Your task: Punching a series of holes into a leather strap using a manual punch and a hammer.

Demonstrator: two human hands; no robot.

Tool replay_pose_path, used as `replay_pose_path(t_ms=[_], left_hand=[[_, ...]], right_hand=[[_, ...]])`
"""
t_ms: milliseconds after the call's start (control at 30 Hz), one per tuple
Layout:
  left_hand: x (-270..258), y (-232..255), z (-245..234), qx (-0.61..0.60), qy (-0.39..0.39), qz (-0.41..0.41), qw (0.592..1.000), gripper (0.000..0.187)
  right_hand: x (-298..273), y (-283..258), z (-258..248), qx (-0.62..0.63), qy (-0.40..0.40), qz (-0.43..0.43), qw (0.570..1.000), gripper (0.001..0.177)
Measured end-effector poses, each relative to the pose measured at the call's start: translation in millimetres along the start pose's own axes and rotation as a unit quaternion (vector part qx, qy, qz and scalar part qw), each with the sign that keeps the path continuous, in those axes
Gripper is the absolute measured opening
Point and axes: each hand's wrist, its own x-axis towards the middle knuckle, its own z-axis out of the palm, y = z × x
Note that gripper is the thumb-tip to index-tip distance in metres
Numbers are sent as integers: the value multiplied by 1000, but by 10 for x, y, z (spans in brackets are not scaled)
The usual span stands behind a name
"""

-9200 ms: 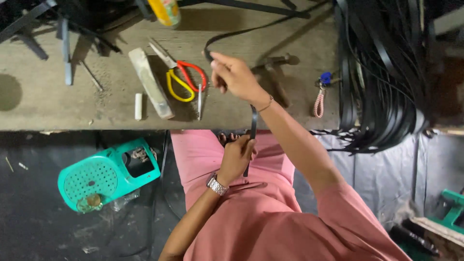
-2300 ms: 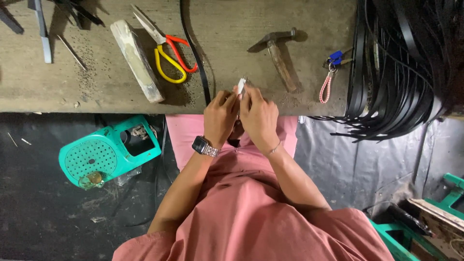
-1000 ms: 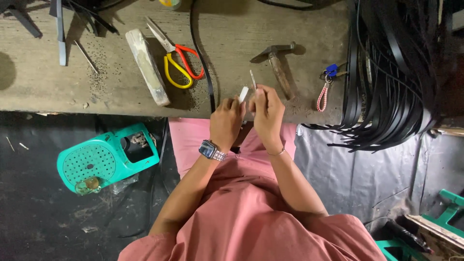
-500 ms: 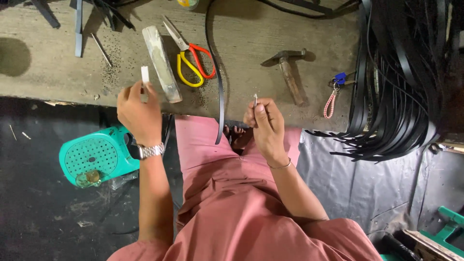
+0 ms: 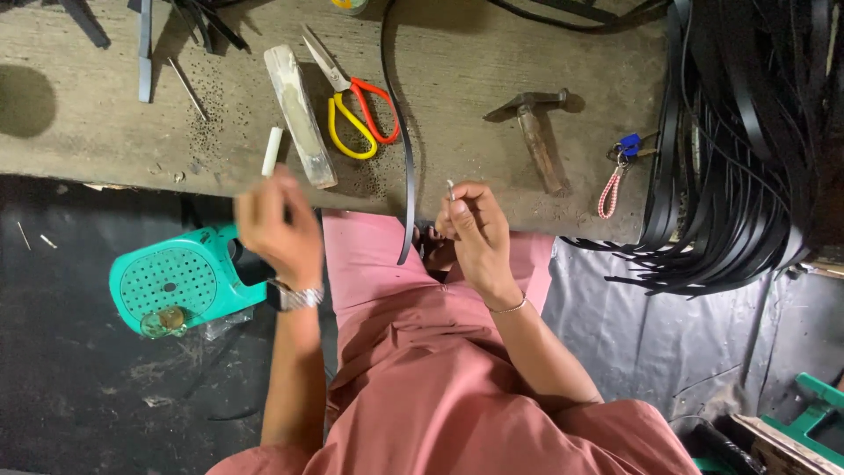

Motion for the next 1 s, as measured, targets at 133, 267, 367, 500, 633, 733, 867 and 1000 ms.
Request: replay_pose_path(t_ms=[133, 267, 367, 500, 633, 733, 867, 1000], left_hand=[[-327, 481, -41, -208, -82, 40, 974, 12], [-596, 545, 50, -224, -104, 186, 951, 27], [-540, 560, -13, -244, -116, 179, 946, 24], [-525, 471, -84, -229, -131, 173, 949, 13], [-605, 315, -36, -211, -104, 155, 960, 5], [-543, 327, -71, -269, -73, 77, 957, 10], [-530, 396, -9, -315, -75, -12, 946, 15], [-585, 485, 49, -325, -105, -43, 939, 23]], right_hand=[[-56, 91, 173, -11, -17, 13, 1000, 15], [-158, 182, 230, -172, -40, 3, 984, 18], [-187, 222, 234, -237, -66, 15, 969, 21], [-97, 110, 301, -355, -136, 86, 921, 29], [170, 142, 198, -409, -151, 111, 893, 28], [464, 403, 61, -625, -59, -23, 778, 31], [720, 456, -70, -645, -43, 60, 760, 25], [707, 263, -507, -553, -56, 6, 831, 12]])
